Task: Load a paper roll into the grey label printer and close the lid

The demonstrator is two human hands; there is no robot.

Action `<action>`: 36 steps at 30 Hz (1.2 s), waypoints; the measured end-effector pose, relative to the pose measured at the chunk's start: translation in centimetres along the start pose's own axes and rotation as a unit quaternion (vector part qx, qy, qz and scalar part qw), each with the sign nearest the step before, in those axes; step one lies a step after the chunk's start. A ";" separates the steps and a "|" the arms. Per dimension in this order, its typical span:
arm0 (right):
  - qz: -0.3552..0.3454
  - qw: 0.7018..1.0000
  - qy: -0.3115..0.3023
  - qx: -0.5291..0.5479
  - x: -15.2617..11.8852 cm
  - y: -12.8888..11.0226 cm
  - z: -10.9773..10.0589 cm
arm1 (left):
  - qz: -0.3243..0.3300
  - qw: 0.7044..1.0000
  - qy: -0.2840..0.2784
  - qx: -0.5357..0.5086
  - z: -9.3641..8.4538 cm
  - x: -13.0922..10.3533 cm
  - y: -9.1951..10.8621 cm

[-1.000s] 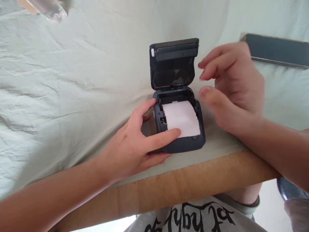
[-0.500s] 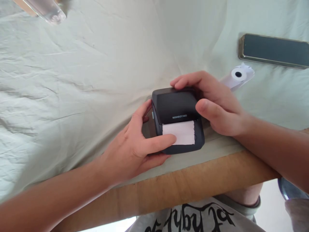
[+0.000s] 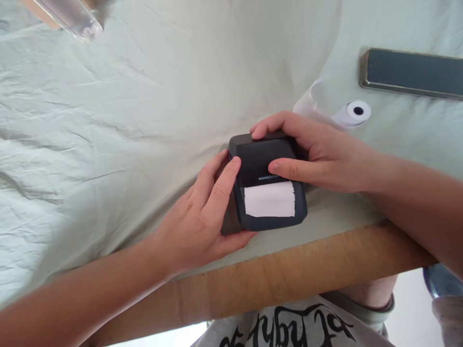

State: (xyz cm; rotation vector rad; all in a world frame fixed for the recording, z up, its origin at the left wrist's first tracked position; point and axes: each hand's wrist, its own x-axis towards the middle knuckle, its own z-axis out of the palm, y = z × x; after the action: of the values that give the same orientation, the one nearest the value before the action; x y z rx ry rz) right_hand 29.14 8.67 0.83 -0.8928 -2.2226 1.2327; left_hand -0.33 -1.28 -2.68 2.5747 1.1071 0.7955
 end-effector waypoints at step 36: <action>0.031 0.974 0.118 -0.192 -1.8 0.1 2.2 | -0.005 0.994 -0.022 0.110 -1.8 -0.1 3.4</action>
State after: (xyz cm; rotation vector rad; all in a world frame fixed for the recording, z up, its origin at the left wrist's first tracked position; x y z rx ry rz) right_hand 28.95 6.17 -0.45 -1.1925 -2.2845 0.6815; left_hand 0.65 -3.72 0.10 2.7475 1.2575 0.6429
